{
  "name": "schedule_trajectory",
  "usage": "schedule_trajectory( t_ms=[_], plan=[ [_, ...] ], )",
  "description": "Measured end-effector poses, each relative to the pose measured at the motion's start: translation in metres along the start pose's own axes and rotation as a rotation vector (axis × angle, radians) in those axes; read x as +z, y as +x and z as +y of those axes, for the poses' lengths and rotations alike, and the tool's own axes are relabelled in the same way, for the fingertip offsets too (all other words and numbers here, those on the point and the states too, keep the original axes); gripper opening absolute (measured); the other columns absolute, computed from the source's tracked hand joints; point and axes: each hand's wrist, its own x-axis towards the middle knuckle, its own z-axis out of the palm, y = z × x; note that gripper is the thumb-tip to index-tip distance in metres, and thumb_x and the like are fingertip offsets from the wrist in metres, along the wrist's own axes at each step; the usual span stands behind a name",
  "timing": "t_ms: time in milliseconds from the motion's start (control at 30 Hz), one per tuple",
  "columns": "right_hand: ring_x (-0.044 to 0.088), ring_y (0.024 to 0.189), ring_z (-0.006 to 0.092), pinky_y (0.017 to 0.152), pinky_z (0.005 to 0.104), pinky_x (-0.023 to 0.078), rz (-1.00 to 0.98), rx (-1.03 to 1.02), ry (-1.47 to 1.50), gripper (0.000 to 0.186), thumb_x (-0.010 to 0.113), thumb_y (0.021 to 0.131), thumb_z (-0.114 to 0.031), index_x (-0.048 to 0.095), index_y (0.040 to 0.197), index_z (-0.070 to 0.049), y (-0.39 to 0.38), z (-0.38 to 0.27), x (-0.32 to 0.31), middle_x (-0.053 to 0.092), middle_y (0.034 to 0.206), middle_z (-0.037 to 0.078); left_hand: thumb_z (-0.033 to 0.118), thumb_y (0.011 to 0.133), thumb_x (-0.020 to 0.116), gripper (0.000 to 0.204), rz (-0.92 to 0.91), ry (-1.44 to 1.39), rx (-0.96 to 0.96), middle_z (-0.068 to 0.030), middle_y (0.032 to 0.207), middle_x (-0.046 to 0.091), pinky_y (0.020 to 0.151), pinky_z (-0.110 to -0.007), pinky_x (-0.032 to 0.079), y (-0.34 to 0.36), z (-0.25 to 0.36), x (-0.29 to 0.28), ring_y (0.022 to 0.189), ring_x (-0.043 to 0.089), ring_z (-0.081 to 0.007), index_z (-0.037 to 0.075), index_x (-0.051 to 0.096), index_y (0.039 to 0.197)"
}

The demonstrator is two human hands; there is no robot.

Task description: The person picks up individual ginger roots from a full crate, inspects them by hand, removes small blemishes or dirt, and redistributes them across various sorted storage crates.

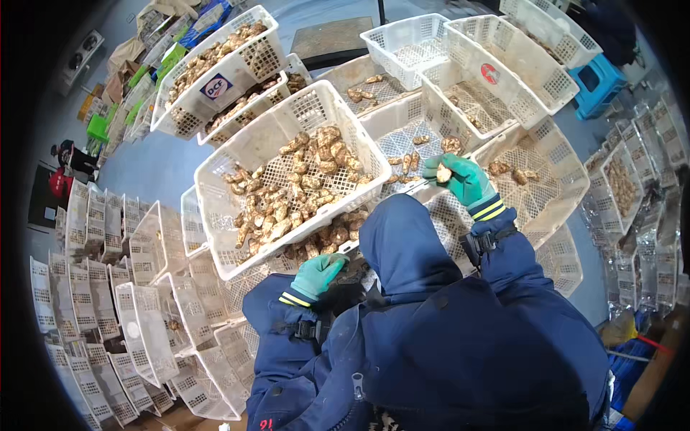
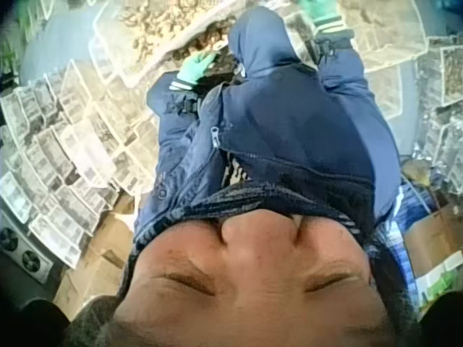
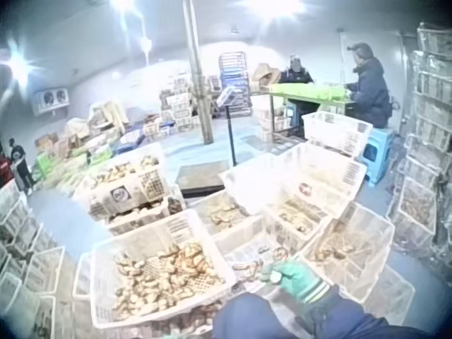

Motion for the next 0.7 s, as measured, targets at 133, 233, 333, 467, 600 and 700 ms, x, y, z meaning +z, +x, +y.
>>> schedule_trajectory(
  t_ms=[133, 233, 333, 467, 600, 700],
  plan=[
    [0.064, 0.092, 0.0262, 0.081, 0.0352, 0.053, -0.140, 0.048, 0.065, 0.043, 0.051, 0.092, -0.023, 0.049, 0.121, 0.008, -0.008, -0.013, 0.024, 0.062, 0.105, 0.021, 0.023, 0.090, 0.057, 0.026, 0.010, -0.042, 0.003, -0.0035, 0.090, 0.067, 0.070, -0.023, 0.046, 0.005, -0.019, -0.002, 0.076, 0.058, -0.0082, 0.004, 0.065, 0.106],
    [0.064, 0.091, 0.0254, 0.079, 0.0336, 0.053, -0.147, -0.081, -0.105, 0.040, 0.052, 0.091, -0.021, 0.050, 0.118, 0.009, -0.011, -0.015, 0.023, 0.062, 0.105, 0.021, 0.026, 0.090, 0.057, 0.027, 0.007, 0.111, -0.106, -0.0018, 0.084, 0.066, 0.062, -0.023, 0.044, 0.005, -0.007, -0.004, 0.067, 0.054, -0.0067, 0.006, 0.066, 0.106],
    [0.065, 0.088, 0.0240, 0.076, 0.0326, 0.053, -0.089, -0.143, -0.217, 0.035, 0.053, 0.090, -0.018, 0.052, 0.113, 0.009, -0.009, -0.019, 0.020, 0.063, 0.104, 0.019, 0.029, 0.089, 0.058, 0.027, 0.016, 0.044, -0.043, 0.0002, 0.077, 0.064, 0.055, -0.023, 0.041, 0.010, -0.022, -0.002, 0.059, 0.048, -0.0055, 0.007, 0.066, 0.105],
    [0.065, 0.081, 0.0229, 0.073, 0.0312, 0.052, -0.001, -0.156, -0.179, 0.030, 0.056, 0.087, -0.011, 0.055, 0.109, 0.009, -0.008, -0.016, 0.024, 0.065, 0.100, 0.017, 0.028, 0.089, 0.058, 0.026, 0.047, 0.054, 0.019, 0.0008, 0.068, 0.060, 0.050, -0.024, 0.038, 0.010, -0.036, -0.003, 0.052, 0.045, -0.0057, 0.008, 0.066, 0.104],
    [0.065, 0.080, 0.0217, 0.074, 0.0309, 0.052, 0.022, -0.167, -0.195, 0.028, 0.057, 0.085, -0.009, 0.057, 0.107, 0.008, -0.009, -0.014, 0.021, 0.066, 0.094, 0.015, 0.027, 0.089, 0.058, 0.023, 0.041, 0.083, 0.023, 0.0019, 0.061, 0.055, 0.048, -0.024, 0.036, 0.011, -0.031, -0.002, 0.050, 0.043, -0.0056, 0.010, 0.066, 0.103],
    [0.064, 0.081, 0.0193, 0.076, 0.0282, 0.051, -0.091, -0.137, -0.162, 0.041, 0.059, 0.084, -0.019, 0.054, 0.114, 0.008, -0.014, -0.020, 0.030, 0.065, 0.097, 0.015, 0.026, 0.089, 0.058, 0.023, 0.036, 0.029, 0.022, 0.0028, 0.060, 0.053, 0.047, -0.024, 0.036, 0.011, -0.034, 0.000, 0.050, 0.042, -0.0049, 0.009, 0.066, 0.103]
  ],
)
